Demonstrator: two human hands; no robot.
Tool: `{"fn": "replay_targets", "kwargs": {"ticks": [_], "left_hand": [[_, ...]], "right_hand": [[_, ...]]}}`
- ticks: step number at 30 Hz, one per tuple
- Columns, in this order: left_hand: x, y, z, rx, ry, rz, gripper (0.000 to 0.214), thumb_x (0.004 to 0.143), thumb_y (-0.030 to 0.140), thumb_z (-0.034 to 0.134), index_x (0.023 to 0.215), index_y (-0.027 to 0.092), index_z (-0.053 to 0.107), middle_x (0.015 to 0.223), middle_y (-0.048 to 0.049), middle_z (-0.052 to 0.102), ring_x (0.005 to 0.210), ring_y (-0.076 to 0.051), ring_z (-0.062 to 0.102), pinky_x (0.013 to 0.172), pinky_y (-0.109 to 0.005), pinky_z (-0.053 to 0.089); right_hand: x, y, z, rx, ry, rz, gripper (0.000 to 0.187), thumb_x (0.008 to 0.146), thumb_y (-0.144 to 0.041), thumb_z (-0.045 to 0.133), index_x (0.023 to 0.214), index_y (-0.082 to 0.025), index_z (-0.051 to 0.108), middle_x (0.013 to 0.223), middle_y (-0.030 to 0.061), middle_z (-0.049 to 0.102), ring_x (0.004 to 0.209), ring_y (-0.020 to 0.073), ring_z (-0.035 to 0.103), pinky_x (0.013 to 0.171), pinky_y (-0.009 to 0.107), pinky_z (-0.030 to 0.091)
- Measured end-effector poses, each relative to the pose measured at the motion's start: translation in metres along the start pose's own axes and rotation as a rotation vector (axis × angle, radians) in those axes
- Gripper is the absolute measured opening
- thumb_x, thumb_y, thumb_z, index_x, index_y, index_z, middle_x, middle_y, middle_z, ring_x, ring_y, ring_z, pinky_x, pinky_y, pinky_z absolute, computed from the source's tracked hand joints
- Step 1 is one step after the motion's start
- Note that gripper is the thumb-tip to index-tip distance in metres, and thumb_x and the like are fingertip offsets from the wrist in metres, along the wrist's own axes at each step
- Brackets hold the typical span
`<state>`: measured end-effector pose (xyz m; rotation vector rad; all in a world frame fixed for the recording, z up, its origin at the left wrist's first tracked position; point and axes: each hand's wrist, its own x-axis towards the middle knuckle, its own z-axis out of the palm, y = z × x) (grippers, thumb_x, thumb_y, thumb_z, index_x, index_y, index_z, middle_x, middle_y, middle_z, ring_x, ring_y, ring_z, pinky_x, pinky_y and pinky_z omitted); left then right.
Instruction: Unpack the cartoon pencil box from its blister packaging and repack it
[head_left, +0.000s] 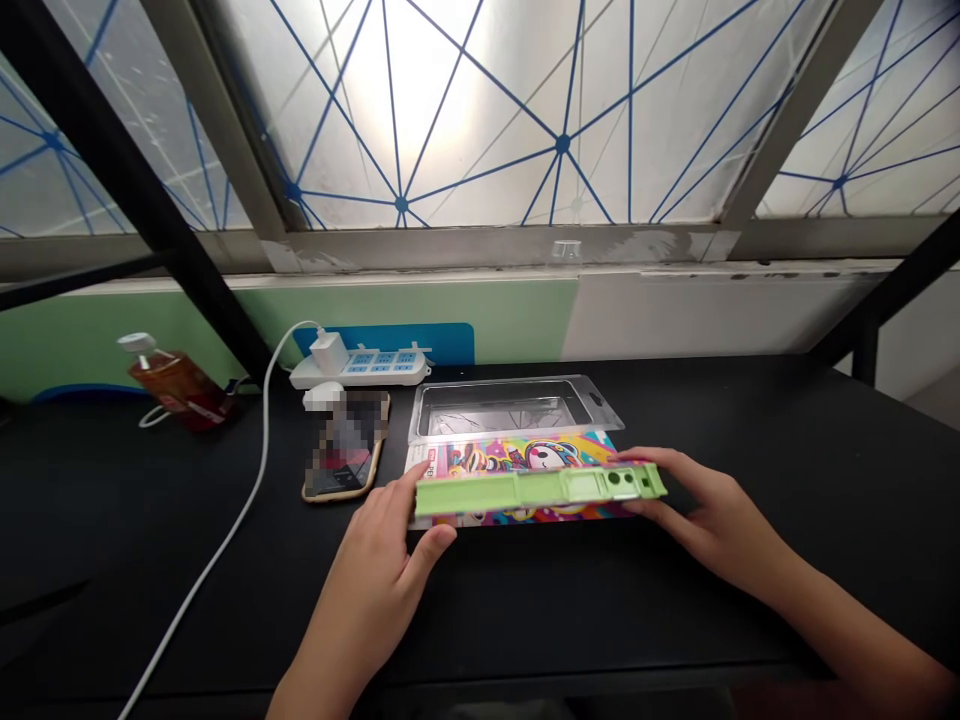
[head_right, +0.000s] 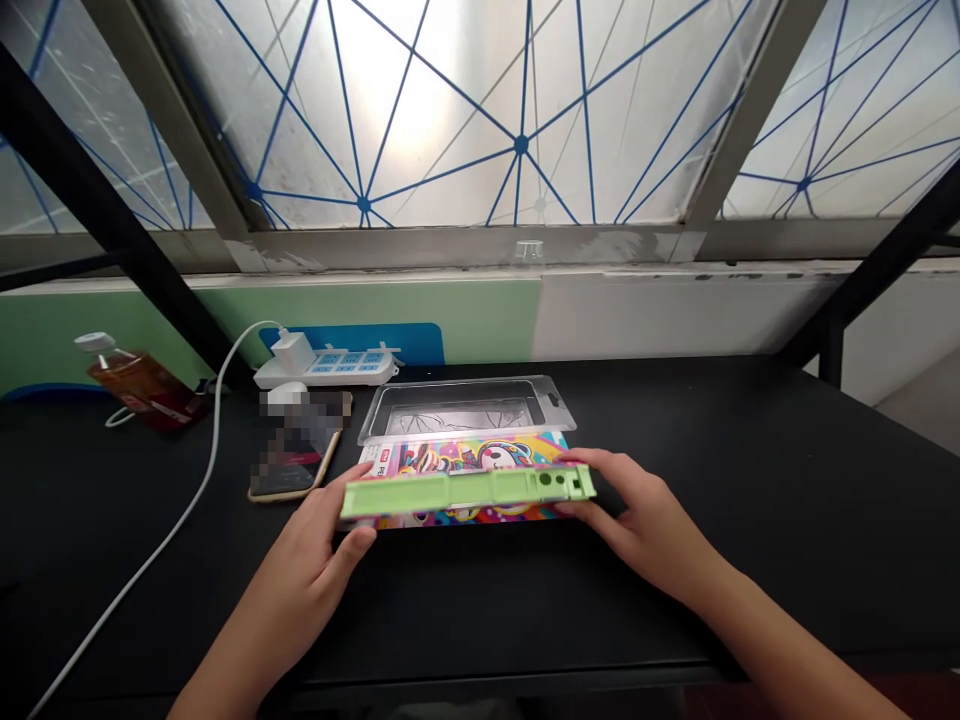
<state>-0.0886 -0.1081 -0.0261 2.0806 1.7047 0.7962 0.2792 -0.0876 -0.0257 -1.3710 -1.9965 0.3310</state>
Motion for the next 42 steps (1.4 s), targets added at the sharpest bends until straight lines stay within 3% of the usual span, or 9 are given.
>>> {"fn": "replay_targets", "kwargs": {"ticks": [3,7,14,18,23,28,35,39,42], "left_hand": [[0.002,0.002,0.001,0.044,-0.018,0.022,0.046,0.100,0.056,0.046,0.130,0.024,0.059,0.126,-0.0116,0.066,0.120,-0.033,0.059,0.099,-0.049,0.049],[0.002,0.002,0.003,0.107,0.011,0.078,0.037,0.099,0.046,0.052,0.128,0.025,0.060,0.135,-0.0110,0.062,0.127,-0.032,0.055,0.106,-0.052,0.045],[-0.002,0.003,-0.001,0.057,-0.056,0.080,0.021,0.098,0.041,0.055,0.111,0.025,0.061,0.145,-0.0095,0.057,0.135,-0.030,0.052,0.111,-0.053,0.041],[-0.003,0.006,-0.001,0.008,-0.033,0.060,0.034,0.097,0.036,0.057,0.129,0.025,0.052,0.141,-0.0106,0.062,0.130,-0.028,0.059,0.111,-0.050,0.043],[-0.001,0.003,0.001,0.006,-0.049,0.093,0.064,0.102,0.033,0.049,0.158,0.031,0.019,0.142,-0.0090,0.063,0.137,-0.025,0.054,0.111,-0.047,0.043],[0.002,0.000,-0.001,0.042,-0.075,0.098,0.065,0.105,0.029,0.040,0.162,0.033,0.010,0.145,-0.0072,0.060,0.136,-0.023,0.056,0.108,-0.044,0.047],[0.005,0.007,-0.007,-0.024,-0.128,0.078,0.068,0.106,0.031,0.038,0.163,0.031,0.001,0.143,-0.0067,0.063,0.138,-0.021,0.053,0.113,-0.045,0.041],[0.002,0.007,-0.012,-0.103,-0.134,0.058,0.056,0.108,0.044,0.029,0.161,0.031,0.022,0.149,-0.0055,0.057,0.146,-0.023,0.043,0.119,-0.050,0.035],[-0.002,0.002,-0.016,-0.140,-0.184,0.012,0.058,0.107,0.055,0.016,0.154,0.033,0.043,0.155,-0.0022,0.050,0.151,-0.029,0.033,0.122,-0.056,0.028]], "right_hand": [[0.006,0.002,0.001,0.025,-0.021,0.123,0.041,0.094,-0.052,0.059,0.124,-0.025,0.063,0.108,0.0072,0.077,0.084,0.0268,0.075,0.060,0.034,0.062],[0.017,0.011,0.005,0.006,-0.075,0.159,0.043,0.096,-0.055,0.052,0.123,-0.025,0.065,0.108,0.0071,0.077,0.093,0.0282,0.073,0.075,0.039,0.062],[0.036,0.010,0.006,-0.404,0.017,-0.198,0.031,0.099,-0.044,0.050,0.111,-0.025,0.071,0.106,0.0098,0.071,0.093,0.0267,0.066,0.081,0.044,0.052],[0.050,-0.020,0.014,-0.492,-0.069,-0.327,0.030,0.101,-0.041,0.048,0.110,-0.024,0.070,0.108,0.0110,0.071,0.097,0.0270,0.064,0.081,0.045,0.048],[0.070,-0.055,0.047,-0.417,-0.161,-0.362,0.025,0.103,-0.038,0.047,0.107,-0.023,0.067,0.099,0.0097,0.071,0.093,0.0258,0.064,0.080,0.043,0.049],[0.079,-0.058,0.067,-0.274,-0.138,-0.304,0.020,0.102,-0.035,0.048,0.097,-0.021,0.061,0.096,0.0099,0.066,0.090,0.0255,0.060,0.078,0.041,0.052],[0.080,-0.056,0.068,-0.231,-0.021,-0.315,0.014,0.101,-0.032,0.049,0.100,-0.021,0.056,0.099,0.0109,0.062,0.091,0.0263,0.057,0.080,0.043,0.052],[0.072,-0.067,0.054,-0.197,0.114,-0.418,0.010,0.100,-0.030,0.054,0.103,-0.021,0.056,0.101,0.0109,0.064,0.094,0.0256,0.060,0.084,0.042,0.052],[0.051,-0.076,0.031,-0.153,0.089,-0.583,0.015,0.097,-0.029,0.060,0.110,-0.023,0.058,0.106,0.0092,0.067,0.099,0.0244,0.062,0.094,0.044,0.050]]}}
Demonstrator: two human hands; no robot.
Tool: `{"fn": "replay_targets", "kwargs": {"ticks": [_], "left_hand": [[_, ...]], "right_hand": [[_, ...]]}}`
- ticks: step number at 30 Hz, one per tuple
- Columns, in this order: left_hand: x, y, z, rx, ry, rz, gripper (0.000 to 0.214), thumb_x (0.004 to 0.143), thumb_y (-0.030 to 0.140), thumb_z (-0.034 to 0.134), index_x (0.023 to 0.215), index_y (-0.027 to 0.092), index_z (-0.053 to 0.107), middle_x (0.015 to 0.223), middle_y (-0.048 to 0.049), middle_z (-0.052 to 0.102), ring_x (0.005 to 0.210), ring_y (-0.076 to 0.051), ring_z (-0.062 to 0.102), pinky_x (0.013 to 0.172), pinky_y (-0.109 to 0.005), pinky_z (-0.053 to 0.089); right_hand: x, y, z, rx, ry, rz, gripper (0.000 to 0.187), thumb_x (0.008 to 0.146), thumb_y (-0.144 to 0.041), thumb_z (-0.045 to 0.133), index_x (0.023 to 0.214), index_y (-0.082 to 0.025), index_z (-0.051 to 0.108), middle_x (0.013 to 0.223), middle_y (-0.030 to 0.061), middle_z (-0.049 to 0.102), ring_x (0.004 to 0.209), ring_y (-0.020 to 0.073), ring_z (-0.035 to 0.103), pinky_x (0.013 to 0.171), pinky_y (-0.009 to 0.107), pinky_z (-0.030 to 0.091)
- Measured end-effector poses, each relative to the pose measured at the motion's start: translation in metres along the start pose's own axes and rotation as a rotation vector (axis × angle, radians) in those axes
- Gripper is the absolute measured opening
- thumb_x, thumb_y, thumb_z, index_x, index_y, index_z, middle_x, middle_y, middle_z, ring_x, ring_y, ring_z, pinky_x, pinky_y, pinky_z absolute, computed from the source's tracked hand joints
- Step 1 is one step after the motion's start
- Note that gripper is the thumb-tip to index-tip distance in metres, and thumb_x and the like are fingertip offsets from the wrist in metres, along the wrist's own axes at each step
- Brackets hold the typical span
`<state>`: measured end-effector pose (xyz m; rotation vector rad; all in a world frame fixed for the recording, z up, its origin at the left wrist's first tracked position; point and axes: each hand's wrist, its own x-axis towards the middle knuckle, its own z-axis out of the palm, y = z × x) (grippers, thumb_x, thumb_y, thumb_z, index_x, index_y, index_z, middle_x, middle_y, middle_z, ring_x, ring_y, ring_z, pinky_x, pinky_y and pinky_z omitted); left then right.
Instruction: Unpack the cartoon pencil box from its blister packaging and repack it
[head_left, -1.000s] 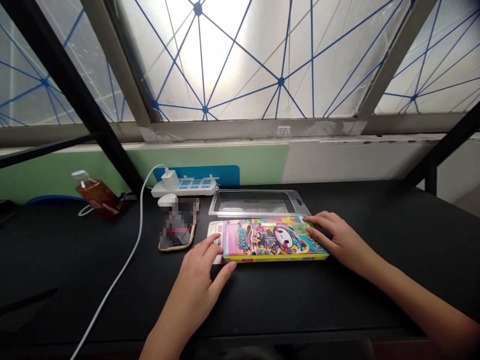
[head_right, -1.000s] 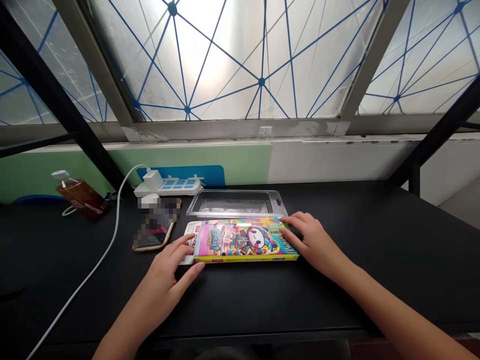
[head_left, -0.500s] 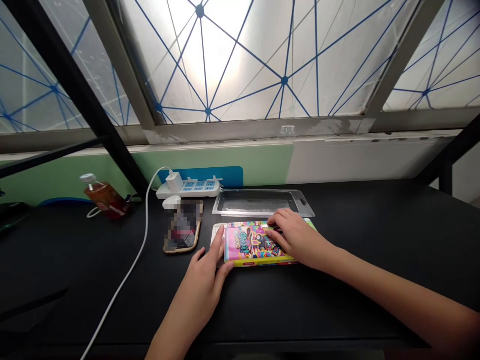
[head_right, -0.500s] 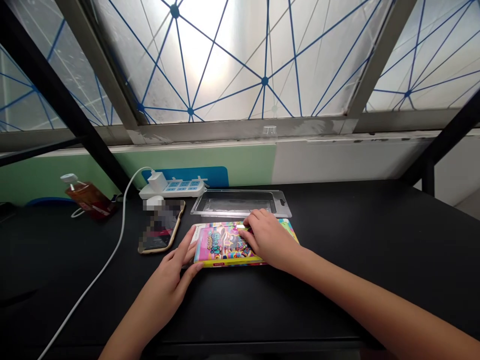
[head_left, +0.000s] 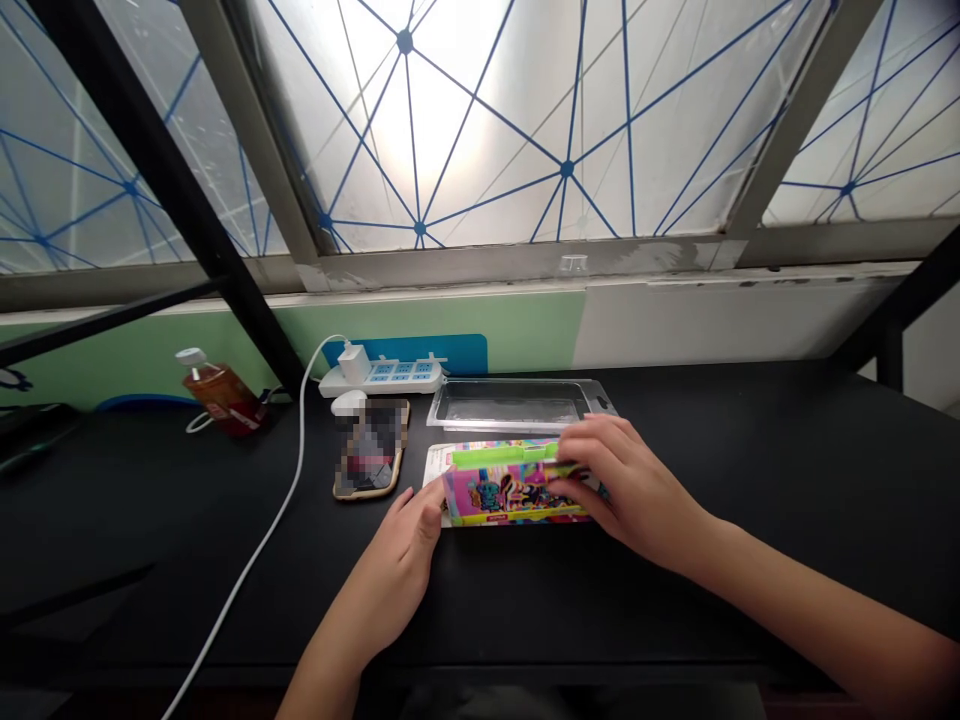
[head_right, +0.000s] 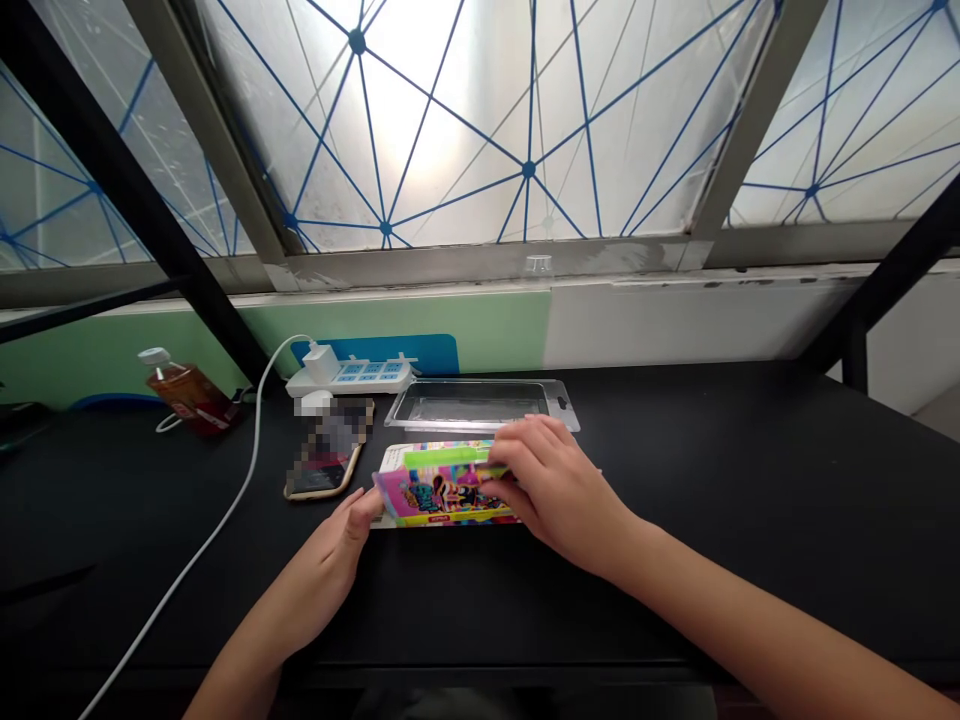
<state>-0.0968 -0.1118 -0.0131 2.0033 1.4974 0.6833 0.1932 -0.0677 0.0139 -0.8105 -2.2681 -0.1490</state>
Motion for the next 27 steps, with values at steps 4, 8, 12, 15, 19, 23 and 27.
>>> {"fn": "replay_targets", "kwargs": {"ticks": [4,8,12,15,19,23,27], "left_hand": [[-0.002,-0.004,-0.001,-0.058,-0.036,-0.143,0.068,0.102,0.067,0.015,0.156,0.033,0.039,0.164,0.0015,0.034,0.155,-0.035,0.017,0.123,-0.060,0.020],[-0.001,-0.005,0.002,-0.012,-0.064,-0.176,0.072,0.097,0.071,0.036,0.159,0.036,0.031,0.166,0.0022,0.029,0.155,-0.037,0.014,0.122,-0.060,0.021],[0.000,-0.007,0.006,0.034,-0.050,-0.185,0.077,0.093,0.069,0.049,0.160,0.038,0.027,0.166,0.0013,0.029,0.155,-0.037,0.017,0.120,-0.058,0.029],[0.000,-0.007,0.007,0.004,-0.017,-0.142,0.071,0.098,0.067,0.039,0.160,0.036,0.025,0.166,0.0004,0.031,0.154,-0.034,0.021,0.122,-0.057,0.025],[-0.001,-0.007,0.007,-0.112,0.027,-0.056,0.073,0.098,0.073,0.025,0.158,0.031,0.034,0.167,-0.0016,0.029,0.153,-0.032,0.026,0.124,-0.051,0.022],[-0.003,-0.009,0.006,-0.229,0.064,-0.024,0.095,0.088,0.085,0.012,0.161,0.026,0.028,0.159,-0.0106,0.044,0.147,-0.034,0.039,0.118,-0.049,0.034],[0.000,-0.006,0.008,-0.136,0.079,-0.076,0.082,0.095,0.078,0.025,0.162,0.031,0.017,0.150,-0.0098,0.056,0.140,-0.033,0.050,0.114,-0.050,0.038]], "right_hand": [[-0.032,-0.007,-0.040,0.176,-0.252,0.001,0.028,0.092,-0.047,0.065,0.113,-0.027,0.065,0.126,0.0105,0.066,0.116,0.0281,0.061,0.098,0.043,0.051],[-0.073,0.020,-0.056,0.265,-0.374,0.343,0.050,0.085,-0.057,0.070,0.129,-0.036,0.063,0.154,0.0077,0.048,0.135,0.0354,0.052,0.105,0.048,0.050],[-0.103,0.049,-0.045,0.233,-0.426,0.619,0.119,0.064,-0.057,0.086,0.161,-0.036,0.021,0.166,0.0095,0.029,0.145,0.0431,0.037,0.112,0.055,0.044],[-0.110,0.054,-0.033,0.219,-0.450,0.665,0.114,0.071,-0.060,0.080,0.162,-0.035,0.018,0.164,0.0079,0.036,0.148,0.0412,0.032,0.115,0.057,0.040],[-0.101,0.049,-0.027,0.245,-0.329,0.702,0.067,0.092,-0.056,0.059,0.152,-0.033,0.043,0.152,0.0061,0.053,0.140,0.0347,0.048,0.112,0.052,0.045],[-0.092,0.047,-0.030,0.291,-0.229,0.762,0.046,0.097,-0.055,0.050,0.135,-0.029,0.058,0.132,0.0061,0.070,0.121,0.0300,0.066,0.101,0.044,0.055],[-0.095,0.046,-0.027,0.250,-0.193,0.728,0.052,0.092,-0.054,0.061,0.137,-0.029,0.054,0.132,0.0061,0.070,0.121,0.0296,0.066,0.100,0.044,0.056]]}}
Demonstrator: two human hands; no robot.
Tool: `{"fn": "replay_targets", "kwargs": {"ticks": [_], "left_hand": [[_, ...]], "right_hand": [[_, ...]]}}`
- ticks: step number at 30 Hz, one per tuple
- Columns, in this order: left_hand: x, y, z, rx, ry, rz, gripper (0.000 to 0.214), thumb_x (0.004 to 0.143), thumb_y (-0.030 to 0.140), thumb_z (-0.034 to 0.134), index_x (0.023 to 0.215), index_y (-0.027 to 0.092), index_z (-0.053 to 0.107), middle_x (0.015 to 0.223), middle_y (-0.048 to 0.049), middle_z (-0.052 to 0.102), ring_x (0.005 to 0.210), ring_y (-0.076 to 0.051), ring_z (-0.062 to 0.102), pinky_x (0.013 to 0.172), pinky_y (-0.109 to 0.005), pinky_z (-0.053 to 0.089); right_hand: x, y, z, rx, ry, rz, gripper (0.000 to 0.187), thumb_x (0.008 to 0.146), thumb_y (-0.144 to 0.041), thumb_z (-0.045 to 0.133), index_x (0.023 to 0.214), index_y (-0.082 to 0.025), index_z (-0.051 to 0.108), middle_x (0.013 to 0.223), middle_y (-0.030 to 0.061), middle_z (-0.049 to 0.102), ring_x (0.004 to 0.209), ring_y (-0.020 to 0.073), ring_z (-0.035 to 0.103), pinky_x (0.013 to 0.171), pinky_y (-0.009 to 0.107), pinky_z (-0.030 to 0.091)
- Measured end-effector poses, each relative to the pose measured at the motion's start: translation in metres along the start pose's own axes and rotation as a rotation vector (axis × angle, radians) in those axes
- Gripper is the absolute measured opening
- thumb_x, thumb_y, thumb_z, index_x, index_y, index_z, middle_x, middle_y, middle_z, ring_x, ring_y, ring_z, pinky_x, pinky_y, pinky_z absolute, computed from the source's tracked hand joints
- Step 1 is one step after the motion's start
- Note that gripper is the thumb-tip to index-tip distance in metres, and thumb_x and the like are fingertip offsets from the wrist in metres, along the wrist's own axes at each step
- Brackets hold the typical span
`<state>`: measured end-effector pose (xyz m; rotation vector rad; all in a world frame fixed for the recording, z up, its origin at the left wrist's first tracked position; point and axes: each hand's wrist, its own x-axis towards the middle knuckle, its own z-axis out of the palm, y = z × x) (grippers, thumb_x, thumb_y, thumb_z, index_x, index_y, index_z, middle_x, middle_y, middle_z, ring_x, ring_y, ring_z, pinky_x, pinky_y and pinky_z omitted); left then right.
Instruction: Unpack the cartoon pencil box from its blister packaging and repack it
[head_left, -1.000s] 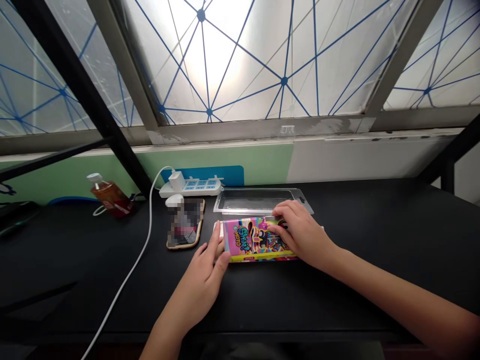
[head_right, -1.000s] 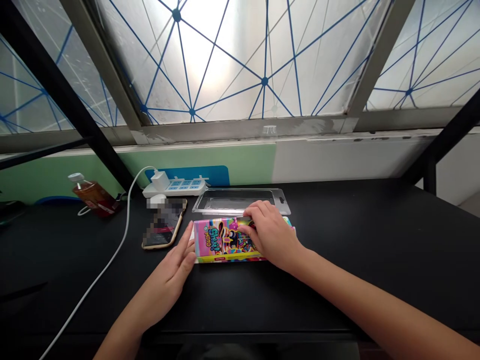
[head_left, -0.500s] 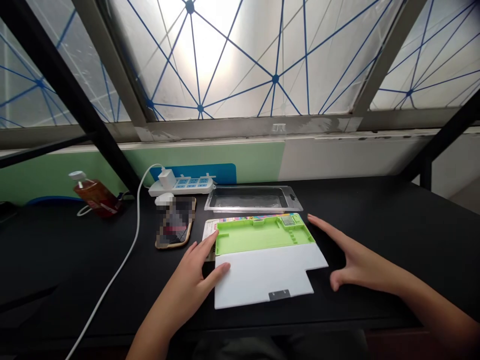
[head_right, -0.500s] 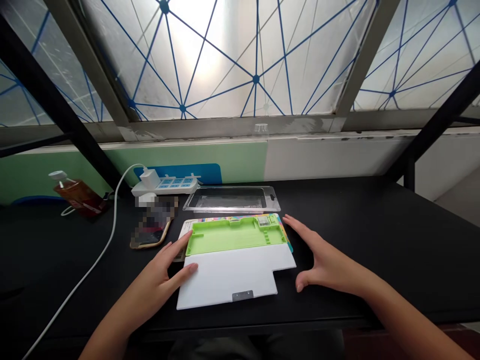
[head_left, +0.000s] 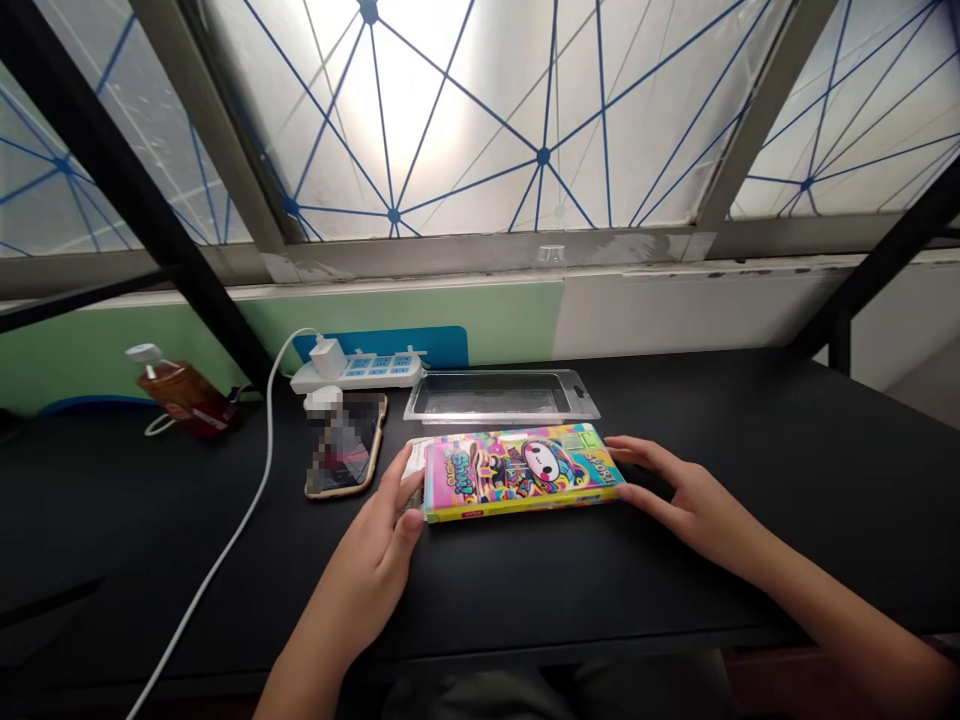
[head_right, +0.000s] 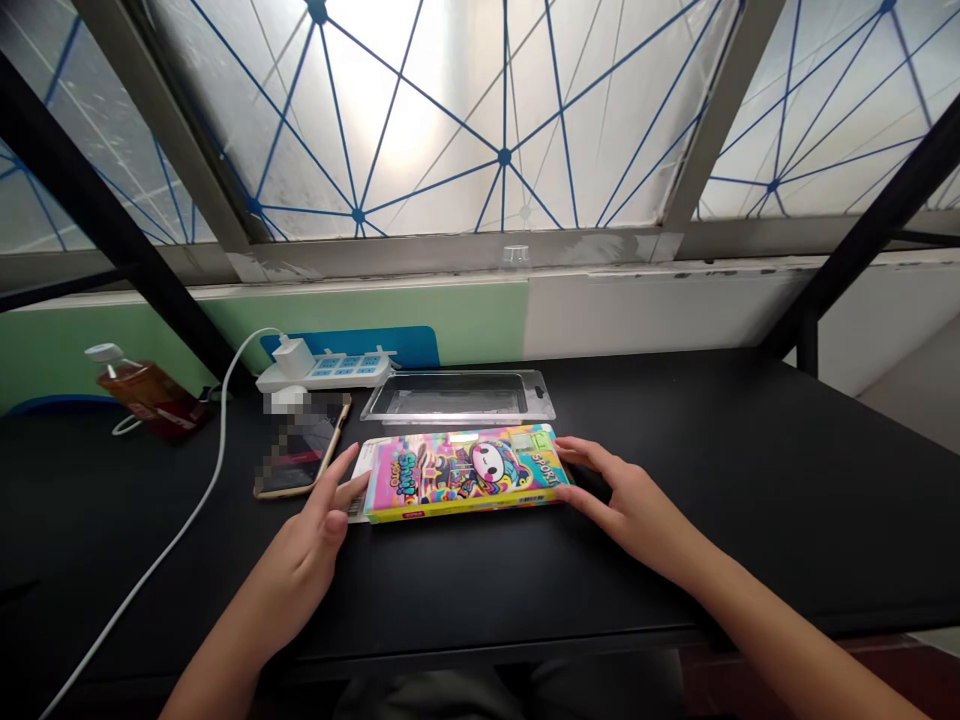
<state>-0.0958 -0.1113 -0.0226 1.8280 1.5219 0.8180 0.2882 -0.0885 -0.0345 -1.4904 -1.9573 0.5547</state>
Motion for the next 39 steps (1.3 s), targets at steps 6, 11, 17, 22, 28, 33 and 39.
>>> {"fn": "replay_targets", "kwargs": {"ticks": [6,11,17,22,28,33,39], "left_hand": [[0.004,0.020,0.006,0.007,0.063,0.073,0.063,0.102,0.058,0.040,0.158,0.032,0.026,0.153,-0.0081,0.052,0.140,-0.030,0.050,0.111,-0.046,0.043],[0.038,0.058,-0.006,0.081,0.150,0.279,0.067,0.098,0.054,0.051,0.156,0.029,0.029,0.166,-0.0085,0.029,0.153,-0.031,0.025,0.123,-0.052,0.025],[0.114,0.055,-0.001,0.248,0.347,0.242,0.051,0.097,0.043,0.050,0.142,0.020,0.046,0.154,-0.0164,0.044,0.154,-0.037,0.018,0.121,-0.060,0.022],[0.124,0.022,0.016,0.424,0.205,0.147,0.059,0.098,0.052,0.048,0.147,0.019,0.043,0.156,-0.0204,0.041,0.155,-0.043,0.004,0.117,-0.064,0.023],[0.114,0.021,0.020,0.635,0.023,0.083,0.070,0.100,0.062,0.038,0.153,0.017,0.038,0.167,-0.0237,0.019,0.154,-0.043,0.013,0.114,-0.068,0.025],[0.110,0.033,0.021,0.773,0.047,0.132,0.068,0.102,0.060,0.031,0.151,0.013,0.043,0.167,-0.0204,0.019,0.156,-0.038,0.012,0.117,-0.070,0.017],[0.115,0.032,0.027,0.776,0.112,0.398,0.064,0.105,0.052,0.035,0.159,0.019,0.027,0.169,-0.0152,0.015,0.157,-0.032,0.011,0.120,-0.057,0.025]], "right_hand": [[-0.006,-0.001,0.006,-0.092,0.149,-0.109,0.046,0.091,-0.049,0.064,0.133,-0.030,0.062,0.130,0.0055,0.071,0.111,0.0295,0.070,0.073,0.037,0.064],[0.032,-0.023,-0.004,-0.081,0.345,-0.147,0.043,0.093,-0.048,0.060,0.131,-0.027,0.065,0.126,0.0072,0.072,0.102,0.0290,0.072,0.072,0.037,0.062],[0.100,-0.026,0.009,-0.073,0.419,-0.209,0.045,0.094,-0.048,0.057,0.129,-0.022,0.066,0.124,0.0098,0.073,0.106,0.0300,0.070,0.094,0.046,0.056],[0.108,-0.004,0.027,-0.121,0.285,-0.243,0.040,0.095,-0.047,0.055,0.121,-0.022,0.071,0.120,0.0112,0.075,0.110,0.0307,0.069,0.097,0.049,0.054],[0.101,0.001,0.027,-0.247,0.159,-0.294,0.037,0.098,-0.046,0.049,0.116,-0.023,0.073,0.125,0.0134,0.071,0.121,0.0331,0.061,0.103,0.055,0.048],[0.094,-0.006,0.029,-0.393,0.188,-0.363,0.039,0.099,-0.044,0.050,0.124,-0.020,0.067,0.137,0.0191,0.061,0.126,0.0371,0.056,0.102,0.058,0.044],[0.074,-0.038,0.040,-0.343,0.055,-0.618,0.030,0.100,-0.041,0.051,0.114,-0.022,0.069,0.131,0.0163,0.064,0.122,0.0315,0.059,0.104,0.052,0.045]]}}
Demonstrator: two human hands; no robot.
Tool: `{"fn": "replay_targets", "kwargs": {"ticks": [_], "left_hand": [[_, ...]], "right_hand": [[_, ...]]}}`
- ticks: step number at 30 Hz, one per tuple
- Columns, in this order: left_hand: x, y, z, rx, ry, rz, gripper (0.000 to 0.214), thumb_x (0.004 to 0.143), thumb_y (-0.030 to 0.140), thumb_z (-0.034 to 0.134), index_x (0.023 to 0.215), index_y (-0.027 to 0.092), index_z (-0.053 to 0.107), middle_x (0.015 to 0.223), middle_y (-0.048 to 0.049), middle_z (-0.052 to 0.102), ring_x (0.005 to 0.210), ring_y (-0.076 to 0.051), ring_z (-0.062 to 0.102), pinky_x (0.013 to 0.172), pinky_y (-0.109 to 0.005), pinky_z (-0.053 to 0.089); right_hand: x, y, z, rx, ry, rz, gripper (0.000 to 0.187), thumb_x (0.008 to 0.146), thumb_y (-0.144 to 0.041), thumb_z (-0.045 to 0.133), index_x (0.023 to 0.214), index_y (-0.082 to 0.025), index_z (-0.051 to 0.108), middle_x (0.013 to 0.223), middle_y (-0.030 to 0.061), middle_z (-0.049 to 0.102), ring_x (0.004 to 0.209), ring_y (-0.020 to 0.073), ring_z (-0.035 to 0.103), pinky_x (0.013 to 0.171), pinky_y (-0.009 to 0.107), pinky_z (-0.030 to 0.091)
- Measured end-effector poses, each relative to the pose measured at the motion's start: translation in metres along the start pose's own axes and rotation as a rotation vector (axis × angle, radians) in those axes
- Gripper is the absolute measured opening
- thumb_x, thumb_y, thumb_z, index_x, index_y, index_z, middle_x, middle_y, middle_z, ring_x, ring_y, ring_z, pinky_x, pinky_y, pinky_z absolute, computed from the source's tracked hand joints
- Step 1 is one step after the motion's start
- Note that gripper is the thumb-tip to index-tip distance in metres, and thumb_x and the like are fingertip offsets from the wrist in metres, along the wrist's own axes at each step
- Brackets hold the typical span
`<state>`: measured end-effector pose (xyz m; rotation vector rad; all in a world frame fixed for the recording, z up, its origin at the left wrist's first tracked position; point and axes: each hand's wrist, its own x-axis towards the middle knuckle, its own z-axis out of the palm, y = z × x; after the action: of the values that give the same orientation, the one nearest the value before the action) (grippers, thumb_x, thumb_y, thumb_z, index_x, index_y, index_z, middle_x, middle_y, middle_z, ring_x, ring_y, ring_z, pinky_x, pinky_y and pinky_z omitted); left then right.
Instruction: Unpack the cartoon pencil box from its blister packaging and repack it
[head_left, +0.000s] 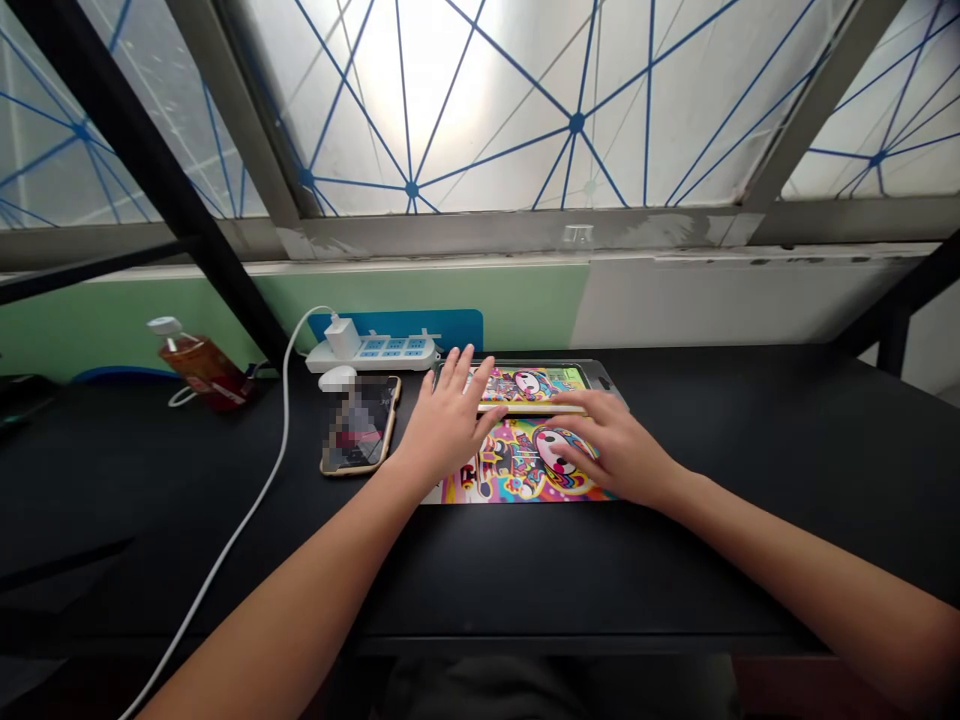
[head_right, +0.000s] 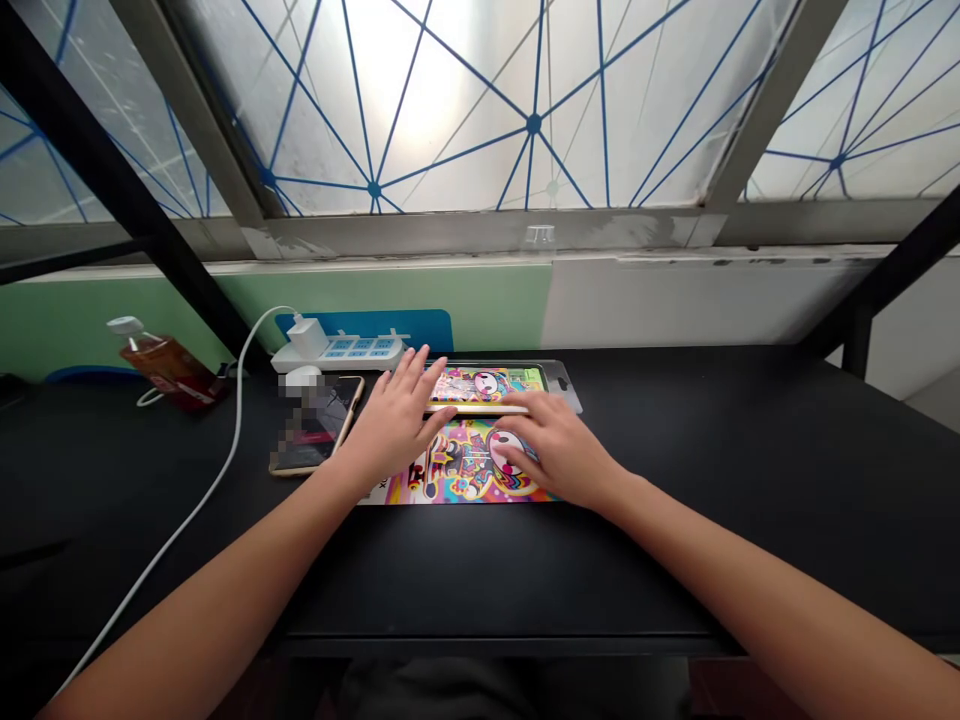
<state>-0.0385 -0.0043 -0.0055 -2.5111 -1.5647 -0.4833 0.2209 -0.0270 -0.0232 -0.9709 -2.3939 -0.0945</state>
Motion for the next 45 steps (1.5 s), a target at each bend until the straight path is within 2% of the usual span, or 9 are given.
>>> {"fn": "replay_targets", "kwargs": {"ticks": [3,9,15,24,31,36,40,42,45], "left_hand": [[0.003,0.000,0.007,0.016,-0.059,0.056,0.058,0.105,0.052,0.035,0.156,0.024,0.036,0.167,-0.0135,0.025,0.155,-0.033,0.018,0.120,-0.058,0.024],[0.001,-0.005,-0.001,-0.001,-0.105,-0.060,0.047,0.106,0.049,0.032,0.134,0.022,0.059,0.155,-0.0154,0.047,0.146,-0.039,0.038,0.114,-0.063,0.030],[0.000,-0.011,-0.002,-0.031,-0.099,-0.092,0.054,0.106,0.051,0.030,0.142,0.016,0.051,0.161,-0.0185,0.038,0.152,-0.037,0.026,0.117,-0.063,0.025],[0.004,-0.006,0.003,-0.020,-0.195,-0.066,0.056,0.106,0.050,0.030,0.153,0.023,0.041,0.164,-0.0145,0.033,0.153,-0.037,0.025,0.115,-0.068,0.024],[0.004,-0.011,0.000,-0.120,-0.189,-0.064,0.054,0.106,0.050,0.027,0.151,0.027,0.046,0.163,-0.0087,0.036,0.153,-0.036,0.026,0.117,-0.068,0.022],[0.002,-0.009,-0.007,-0.195,-0.163,-0.053,0.052,0.107,0.050,0.024,0.138,0.030,0.061,0.156,-0.0048,0.049,0.149,-0.033,0.035,0.118,-0.061,0.026],[0.001,-0.005,-0.012,-0.155,-0.078,0.005,0.045,0.106,0.045,0.033,0.118,0.025,0.072,0.139,-0.0074,0.065,0.135,-0.029,0.051,0.114,-0.052,0.036],[0.000,-0.003,-0.012,-0.127,-0.047,0.034,0.041,0.105,0.043,0.038,0.111,0.021,0.073,0.136,-0.0105,0.065,0.130,-0.029,0.054,0.111,-0.048,0.040],[-0.001,0.000,-0.008,-0.101,-0.039,0.071,0.038,0.104,0.040,0.041,0.116,0.018,0.069,0.149,-0.0150,0.054,0.139,-0.031,0.047,0.113,-0.049,0.038]], "right_hand": [[0.000,-0.016,0.004,0.115,-0.197,-0.069,0.040,0.099,-0.048,0.054,0.129,-0.024,0.065,0.139,0.0144,0.062,0.128,0.0307,0.057,0.107,0.050,0.045],[-0.005,-0.011,-0.002,0.190,-0.471,0.048,0.077,0.091,-0.065,0.058,0.157,-0.031,0.037,0.163,0.0108,0.037,0.148,0.0360,0.034,0.118,0.057,0.031],[-0.005,-0.005,-0.005,0.153,-0.291,0.132,0.043,0.097,-0.056,0.052,0.122,-0.025,0.068,0.130,0.0130,0.066,0.122,0.0320,0.060,0.099,0.050,0.049],[-0.005,-0.006,0.008,-0.064,-0.200,0.279,0.036,0.098,-0.056,0.049,0.098,-0.022,0.060,0.100,0.0111,0.064,0.092,0.0291,0.059,0.080,0.045,0.047],[-0.003,-0.012,-0.007,0.070,-0.165,0.429,0.033,0.095,-0.058,0.051,0.088,-0.025,0.051,0.073,0.0014,0.064,0.061,0.0197,0.058,0.057,0.033,0.040],[-0.007,0.031,-0.037,0.135,-0.118,0.548,0.046,0.086,-0.071,0.056,0.080,-0.026,0.056,0.064,-0.0003,0.065,0.055,0.0172,0.056,0.055,0.030,0.040],[-0.019,0.094,-0.056,0.169,-0.369,0.732,0.055,0.085,-0.077,0.051,0.081,-0.024,0.068,0.061,0.0001,0.066,0.053,0.0179,0.058,0.052,0.031,0.041],[-0.024,0.114,-0.058,0.125,-0.415,0.758,0.055,0.086,-0.075,0.051,0.080,-0.024,0.071,0.065,0.0019,0.069,0.059,0.0203,0.062,0.055,0.032,0.043],[-0.023,0.115,-0.052,0.079,-0.314,0.723,0.049,0.088,-0.069,0.052,0.087,-0.025,0.073,0.084,0.0051,0.075,0.077,0.0249,0.068,0.066,0.035,0.050]]}}
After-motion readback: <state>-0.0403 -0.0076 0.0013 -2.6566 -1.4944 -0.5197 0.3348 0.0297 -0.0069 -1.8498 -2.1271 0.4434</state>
